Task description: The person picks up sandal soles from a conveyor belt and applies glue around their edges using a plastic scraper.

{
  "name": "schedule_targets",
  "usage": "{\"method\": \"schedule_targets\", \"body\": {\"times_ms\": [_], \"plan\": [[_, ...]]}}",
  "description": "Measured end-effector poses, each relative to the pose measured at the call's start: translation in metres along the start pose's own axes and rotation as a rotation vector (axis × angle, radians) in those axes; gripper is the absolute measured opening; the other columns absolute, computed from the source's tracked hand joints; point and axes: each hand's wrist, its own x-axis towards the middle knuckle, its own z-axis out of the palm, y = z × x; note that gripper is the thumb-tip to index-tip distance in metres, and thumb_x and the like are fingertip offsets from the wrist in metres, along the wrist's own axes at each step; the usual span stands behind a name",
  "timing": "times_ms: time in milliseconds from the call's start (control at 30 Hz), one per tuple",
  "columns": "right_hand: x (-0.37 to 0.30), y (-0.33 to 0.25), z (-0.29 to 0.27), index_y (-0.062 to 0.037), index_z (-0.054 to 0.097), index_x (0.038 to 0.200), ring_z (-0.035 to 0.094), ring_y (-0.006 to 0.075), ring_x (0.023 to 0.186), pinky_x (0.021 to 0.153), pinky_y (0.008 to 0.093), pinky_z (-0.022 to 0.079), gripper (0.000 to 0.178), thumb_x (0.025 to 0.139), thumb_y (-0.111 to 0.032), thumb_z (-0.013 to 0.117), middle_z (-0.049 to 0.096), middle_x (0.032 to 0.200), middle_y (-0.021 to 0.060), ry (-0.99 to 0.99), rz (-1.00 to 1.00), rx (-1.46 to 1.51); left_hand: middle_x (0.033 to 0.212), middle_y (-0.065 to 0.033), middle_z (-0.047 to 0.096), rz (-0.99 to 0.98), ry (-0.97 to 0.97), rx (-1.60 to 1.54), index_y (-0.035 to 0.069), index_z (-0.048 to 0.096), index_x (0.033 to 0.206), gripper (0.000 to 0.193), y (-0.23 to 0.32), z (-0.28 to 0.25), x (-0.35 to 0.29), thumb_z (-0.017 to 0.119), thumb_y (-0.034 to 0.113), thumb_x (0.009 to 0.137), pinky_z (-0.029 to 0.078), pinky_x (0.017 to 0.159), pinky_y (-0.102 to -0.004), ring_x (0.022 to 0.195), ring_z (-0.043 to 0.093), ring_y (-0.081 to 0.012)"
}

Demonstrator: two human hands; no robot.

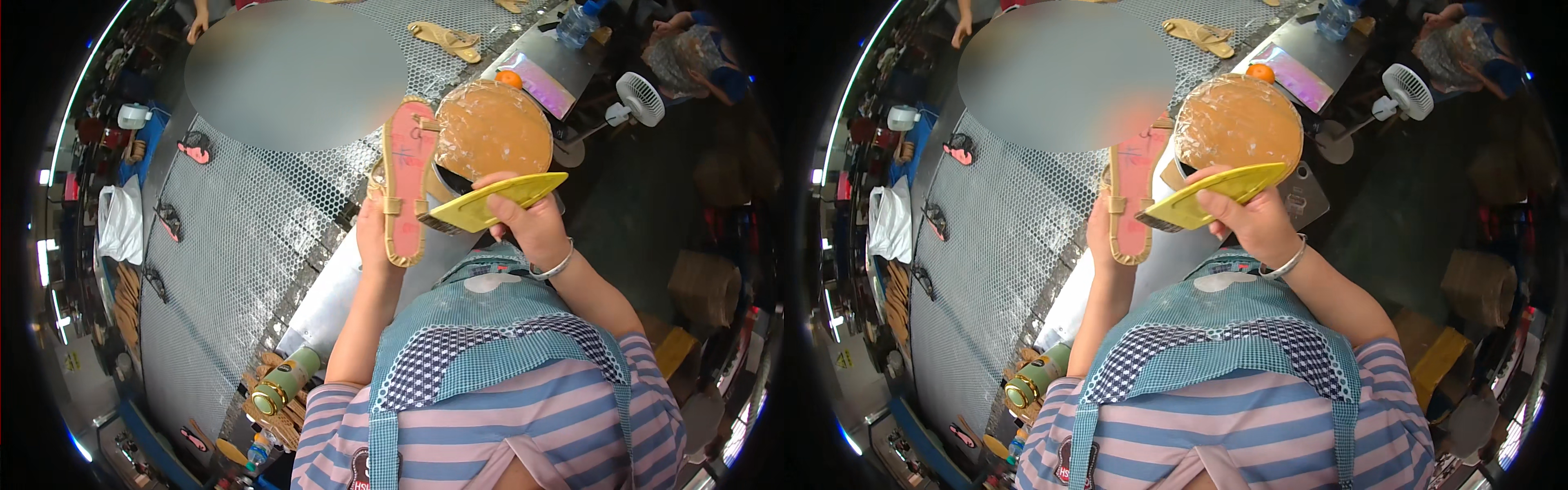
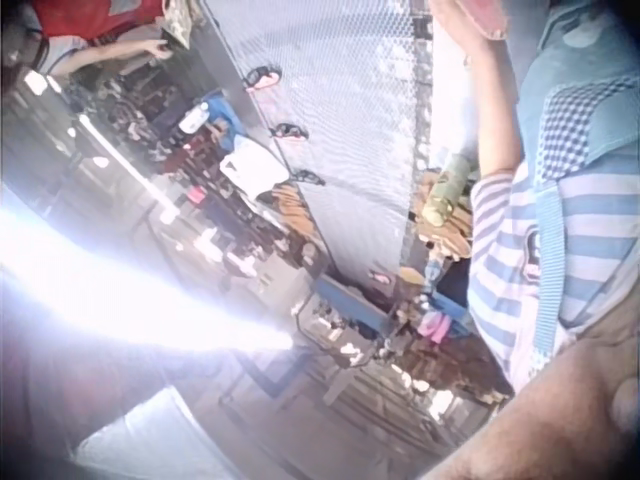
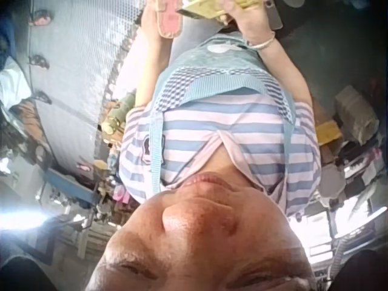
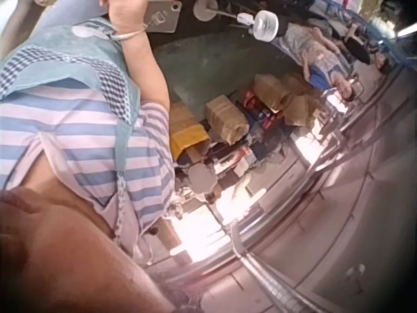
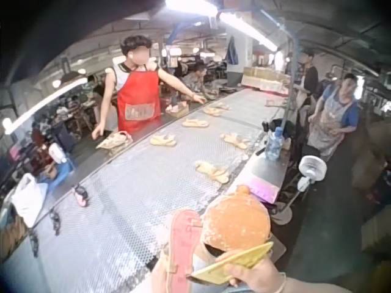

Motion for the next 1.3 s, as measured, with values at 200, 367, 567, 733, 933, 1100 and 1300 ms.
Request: {"method": "schedule_targets", "body": {"times_ms": [200,367,567,733,933,1100,1300], "plan": [[0.005,0.007,-0.004,-0.0010,0.059,0.103,0.050,0.0040,0.061,0.054,0.0161,0.043,0.019,0.087,-0.010,0.057,0.059,0.084,0.0012,0.033,-0.140,-0.144,0.091,-0.0083,0.060,-0.159,-0.082,0.038,0.003,0.051,0.107,0.029,-0.011,0.024,-0.013,0.040,0.027,0.095,0.050,0.065,-0.0278,0.075,0.059,-0.0147],[-0.002,0.003,-0.008,-0.0017,0.061,0.101,0.058,0.0129,0.076,0.067,0.0239,0.046,0.018,0.083,-0.006,0.060,0.062,0.085,0.0059,-0.073,-0.504,-0.572,0.089,-0.0075,0.059,-0.130,-0.025,0.075,0.004,0.050,0.104,0.029,-0.016,0.031,-0.011,0.040,0.029,0.095,0.049,0.064,-0.0278,0.073,0.058,-0.0138],[-0.009,-0.013,-0.008,-0.0008,0.061,0.095,0.061,0.0248,0.070,0.060,0.0313,0.048,0.018,0.077,-0.003,0.062,0.063,0.080,0.0109,-0.429,-0.632,-0.651,0.088,-0.0065,0.058,-0.049,0.042,0.047,0.004,0.050,0.103,0.028,-0.014,0.043,-0.002,0.041,0.030,0.094,0.049,0.065,-0.0275,0.073,0.058,-0.0136],[-0.006,-0.011,-0.005,-0.0048,0.063,0.097,0.060,0.0216,0.068,0.058,0.0295,0.048,0.026,0.071,-0.006,0.066,0.061,0.082,0.0077,-0.332,-0.843,-0.806,0.091,-0.0078,0.058,-0.065,0.063,-0.036,0.004,0.049,0.106,0.028,-0.022,0.043,0.005,0.041,0.028,0.094,0.049,0.064,-0.0272,0.075,0.058,-0.0144],[-0.020,-0.018,-0.002,-0.0096,0.065,0.096,0.056,0.0168,0.061,0.053,0.0273,0.047,0.030,0.066,-0.010,0.066,0.061,0.087,0.0047,-0.504,-0.946,-1.011,0.094,-0.0080,0.058,-0.029,0.079,-0.016,0.003,0.050,0.107,0.029,-0.025,0.026,0.023,0.040,0.027,0.094,0.048,0.064,-0.0275,0.078,0.059,-0.0152],[-0.019,-0.007,-0.002,-0.0084,0.065,0.095,0.057,0.0179,0.061,0.053,0.0269,0.047,0.029,0.066,-0.008,0.066,0.061,0.086,0.0056,-0.384,-1.026,-1.059,0.094,-0.0078,0.059,-0.013,0.130,-0.091,0.002,0.050,0.109,0.030,-0.019,0.035,0.019,0.039,0.026,0.094,0.048,0.065,-0.0275,0.078,0.059,-0.0149],[-0.018,-0.005,-0.004,-0.0026,0.064,0.096,0.062,0.0232,0.072,0.062,0.0310,0.050,0.025,0.072,-0.004,0.065,0.063,0.082,0.0097,-0.316,-0.872,-0.787,0.096,-0.0075,0.059,0.057,0.016,0.006,0.002,0.049,0.111,0.034,-0.012,0.033,0.011,0.042,0.031,0.094,0.048,0.073,-0.0294,0.082,0.059,-0.0156]]}}
